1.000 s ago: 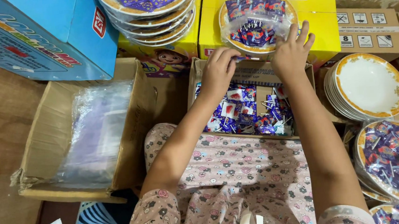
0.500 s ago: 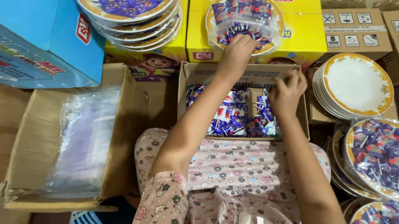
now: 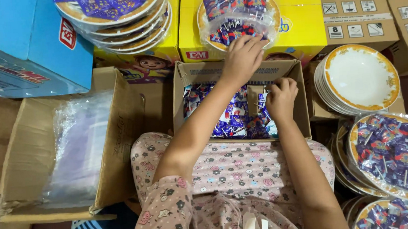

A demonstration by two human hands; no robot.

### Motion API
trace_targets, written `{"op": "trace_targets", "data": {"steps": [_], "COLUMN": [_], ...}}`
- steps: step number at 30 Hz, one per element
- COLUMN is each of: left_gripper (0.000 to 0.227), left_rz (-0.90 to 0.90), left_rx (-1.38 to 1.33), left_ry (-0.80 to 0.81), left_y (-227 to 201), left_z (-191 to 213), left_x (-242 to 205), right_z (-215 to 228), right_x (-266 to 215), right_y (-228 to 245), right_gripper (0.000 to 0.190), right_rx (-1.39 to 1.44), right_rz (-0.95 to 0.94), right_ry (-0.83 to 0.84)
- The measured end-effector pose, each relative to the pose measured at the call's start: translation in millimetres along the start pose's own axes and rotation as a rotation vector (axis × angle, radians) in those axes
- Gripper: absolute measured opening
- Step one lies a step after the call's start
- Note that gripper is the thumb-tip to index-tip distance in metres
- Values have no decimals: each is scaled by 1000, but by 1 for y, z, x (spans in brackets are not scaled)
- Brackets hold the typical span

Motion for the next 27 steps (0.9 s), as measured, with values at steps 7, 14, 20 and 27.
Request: {"op": "trace_targets", "data": {"steps": [7, 14, 20, 27], "left_gripper": [27, 19, 32, 74], "left_rz": [-3, 622, 976, 1108], "left_rx": [-185, 133, 210, 321], "left_ry": [-17, 760, 1052, 1339], "left_y": [42, 164, 242, 131], "left_z": [36, -21, -107, -23], "left_x": [-102, -267, -407, -326], "right_z": [-34, -56, -70, -72], "right_x": [-17, -26, -34, -43], "right_y": [-32, -26, -41, -44], "right_gripper": [16, 14, 11, 9], "right_rx": [42, 23, 13, -13], "right_rz": [-71, -22, -56, -94], "right_ry": [124, 252, 313, 397]}}
Point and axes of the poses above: each hand's wrist, its own x-axis towards the middle knuckle, its own z-axis out of the back of the hand, y = z × x, the point moved 9 cm from there along x, towards the middle knuckle, and after that the axes turned 2 degrees about x, right-handed, at the moved point
